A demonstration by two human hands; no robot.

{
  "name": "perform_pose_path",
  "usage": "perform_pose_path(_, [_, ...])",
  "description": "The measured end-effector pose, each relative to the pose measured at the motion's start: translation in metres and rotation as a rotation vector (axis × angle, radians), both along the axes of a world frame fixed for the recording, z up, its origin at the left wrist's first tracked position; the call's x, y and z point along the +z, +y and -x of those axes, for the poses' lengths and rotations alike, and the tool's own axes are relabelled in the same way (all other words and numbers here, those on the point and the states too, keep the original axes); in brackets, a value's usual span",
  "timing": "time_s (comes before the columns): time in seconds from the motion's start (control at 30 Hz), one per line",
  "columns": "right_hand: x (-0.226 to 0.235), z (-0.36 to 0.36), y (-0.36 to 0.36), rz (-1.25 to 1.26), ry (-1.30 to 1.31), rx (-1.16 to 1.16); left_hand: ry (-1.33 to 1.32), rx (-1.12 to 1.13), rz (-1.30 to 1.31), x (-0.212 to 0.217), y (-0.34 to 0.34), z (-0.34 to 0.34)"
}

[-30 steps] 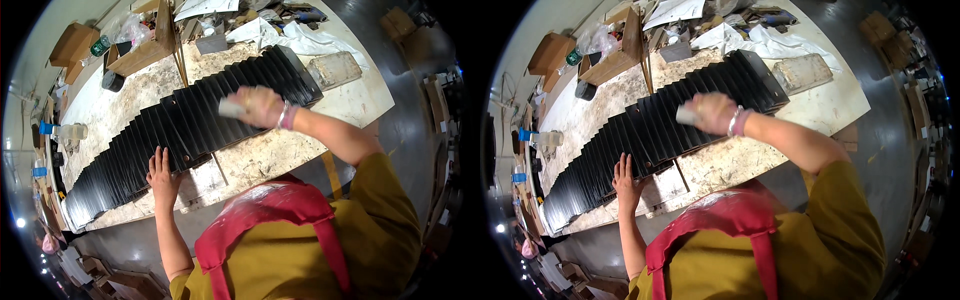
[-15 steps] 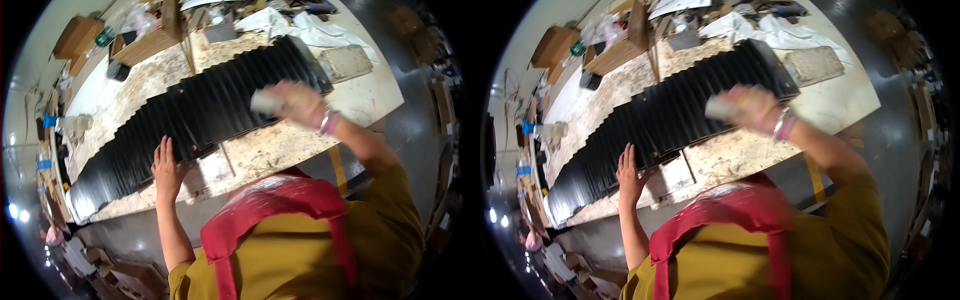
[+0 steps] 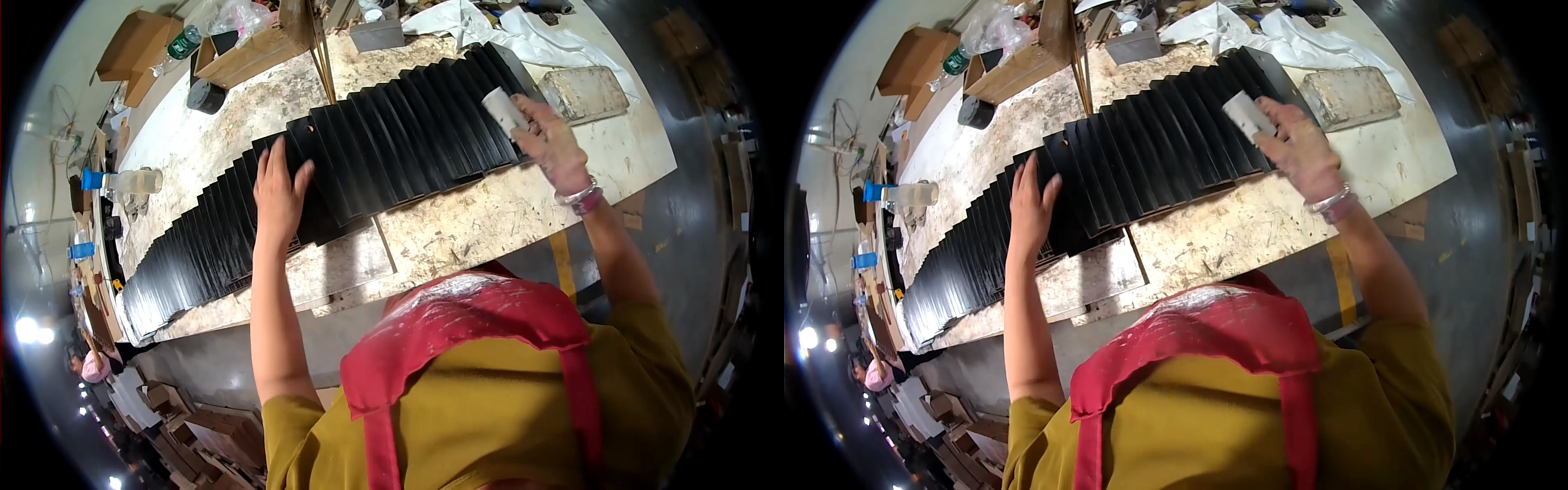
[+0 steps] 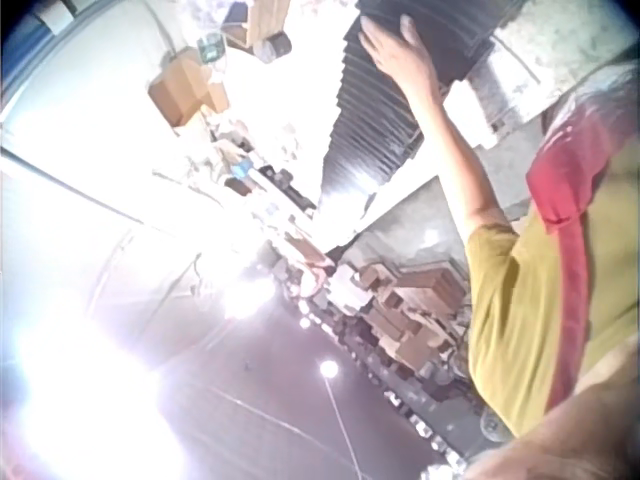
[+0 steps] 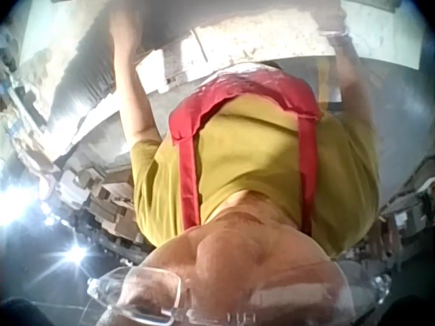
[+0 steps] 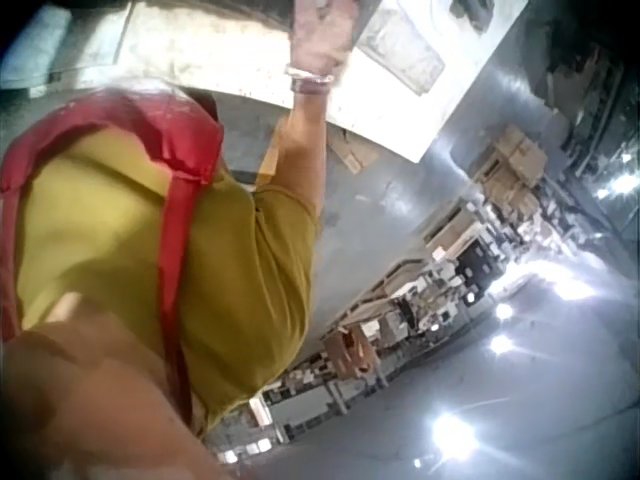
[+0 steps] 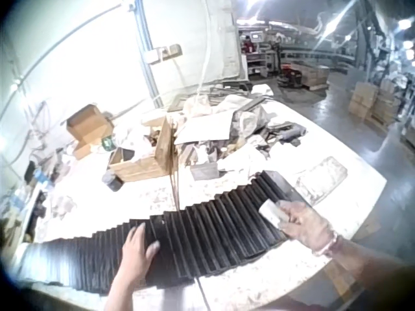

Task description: The person cleans a long, corrugated black machine component by applying a liquid from a bottle and wiping the surfaces with a cloth.

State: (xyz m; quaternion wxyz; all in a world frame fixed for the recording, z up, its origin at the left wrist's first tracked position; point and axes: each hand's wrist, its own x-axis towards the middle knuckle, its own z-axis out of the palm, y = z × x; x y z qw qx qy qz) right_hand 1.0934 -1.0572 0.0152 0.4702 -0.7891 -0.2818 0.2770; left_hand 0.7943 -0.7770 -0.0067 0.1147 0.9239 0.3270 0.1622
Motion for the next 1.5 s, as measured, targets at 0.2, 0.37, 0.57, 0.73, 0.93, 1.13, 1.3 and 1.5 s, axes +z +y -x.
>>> perform_pose_path(0.2, [-0.026,0.001,-0.014,-0.283,-0.05,0.042,0.274,0.125,-0.091,-0.053,0.052,-0.05])
perform_pose_path(0.37, [-0.028,-0.018,-0.026,-0.133,-0.272,-0.008,0.233,0.134,-0.134,-0.059,0.043,-0.049])
perform_pose_path(0.57, [-0.032,0.039,-0.005,0.396,-0.991,0.193,-0.123,0.047,-0.228,-0.024,0.023,0.005])
perform_pose_path(0.73, [-0.009,0.08,-0.024,0.139,-0.91,0.527,-0.169,0.167,-0.141,-0.008,0.016,0.077])
perform_pose_path(0.93, [-0.041,0.01,0.031,0.199,-0.992,0.183,-0.094,0.242,-0.218,-0.02,0.028,0.125])
perform_pose_path(1.13, [-0.008,0.048,0.044,0.245,-0.798,0.524,0.084,0.33,-0.238,-0.048,0.033,0.167])
perform_pose_path(1.3, [-0.05,-0.046,0.116,0.128,-0.966,-0.005,0.15,0.379,-0.161,-0.048,0.029,0.144])
perform_pose_path(1.5, [-0.004,0.086,0.132,0.314,-1.002,0.753,0.148,0.461,-0.124,-0.046,0.021,0.156])
